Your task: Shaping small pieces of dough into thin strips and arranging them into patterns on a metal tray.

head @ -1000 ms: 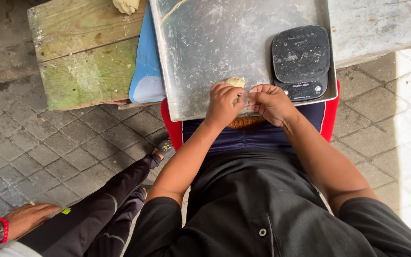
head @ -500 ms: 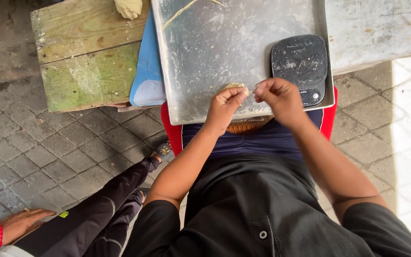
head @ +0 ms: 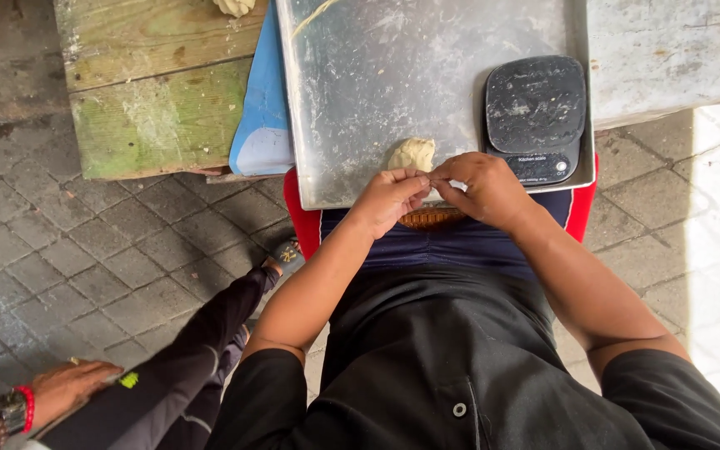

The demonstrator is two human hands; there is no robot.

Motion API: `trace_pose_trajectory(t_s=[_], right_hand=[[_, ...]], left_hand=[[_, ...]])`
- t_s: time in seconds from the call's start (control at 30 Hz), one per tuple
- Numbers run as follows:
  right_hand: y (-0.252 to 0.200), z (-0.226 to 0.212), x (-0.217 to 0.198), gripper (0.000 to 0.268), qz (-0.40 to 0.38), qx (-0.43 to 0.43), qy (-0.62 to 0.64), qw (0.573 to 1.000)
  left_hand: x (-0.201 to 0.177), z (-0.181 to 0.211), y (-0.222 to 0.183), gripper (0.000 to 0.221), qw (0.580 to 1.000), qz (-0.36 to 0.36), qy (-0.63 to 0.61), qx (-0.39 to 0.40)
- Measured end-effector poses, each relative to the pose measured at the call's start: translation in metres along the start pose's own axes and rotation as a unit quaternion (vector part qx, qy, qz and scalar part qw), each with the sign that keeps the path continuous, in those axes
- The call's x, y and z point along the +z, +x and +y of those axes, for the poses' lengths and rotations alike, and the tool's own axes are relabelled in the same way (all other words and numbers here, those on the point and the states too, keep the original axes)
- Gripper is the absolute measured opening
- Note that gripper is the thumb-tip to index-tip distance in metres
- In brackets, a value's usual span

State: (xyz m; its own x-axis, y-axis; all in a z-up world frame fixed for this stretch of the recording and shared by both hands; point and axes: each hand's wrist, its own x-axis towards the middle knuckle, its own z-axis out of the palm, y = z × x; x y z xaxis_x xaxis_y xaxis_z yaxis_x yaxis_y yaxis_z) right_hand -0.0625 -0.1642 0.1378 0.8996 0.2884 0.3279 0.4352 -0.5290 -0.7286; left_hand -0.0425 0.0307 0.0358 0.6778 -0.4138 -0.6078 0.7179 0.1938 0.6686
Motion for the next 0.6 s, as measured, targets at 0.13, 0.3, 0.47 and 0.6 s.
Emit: trace_pose_trajectory(t_s=[0.13,0.3,0.47,0.6], right_hand=[[-0.006,0.069,-0.024,0.008,0.003,0.013,-0.116,0.993],[-0.041,0.178,-0.050,0.010,0.053,0.156,-0.377,0.912],[-0.041,0.176,-0.052,0.008,0.014,0.119,-0.457,0.881],[-0.049,0.177,-0.059,0.012,0.051,0.147,-0.401,0.903]], left_hand=[[0.008,0.032,-0.017,0.017,0.995,-0.029,0.090,0.040],[-0.026,0.016,0.027,0.010,0.691,0.134,0.576,0.416],[-0.032,0.004,0.041,0.006,0.585,0.145,0.634,0.485],[-0.037,-0.002,0.044,0.007,0.615,0.131,0.626,0.462]])
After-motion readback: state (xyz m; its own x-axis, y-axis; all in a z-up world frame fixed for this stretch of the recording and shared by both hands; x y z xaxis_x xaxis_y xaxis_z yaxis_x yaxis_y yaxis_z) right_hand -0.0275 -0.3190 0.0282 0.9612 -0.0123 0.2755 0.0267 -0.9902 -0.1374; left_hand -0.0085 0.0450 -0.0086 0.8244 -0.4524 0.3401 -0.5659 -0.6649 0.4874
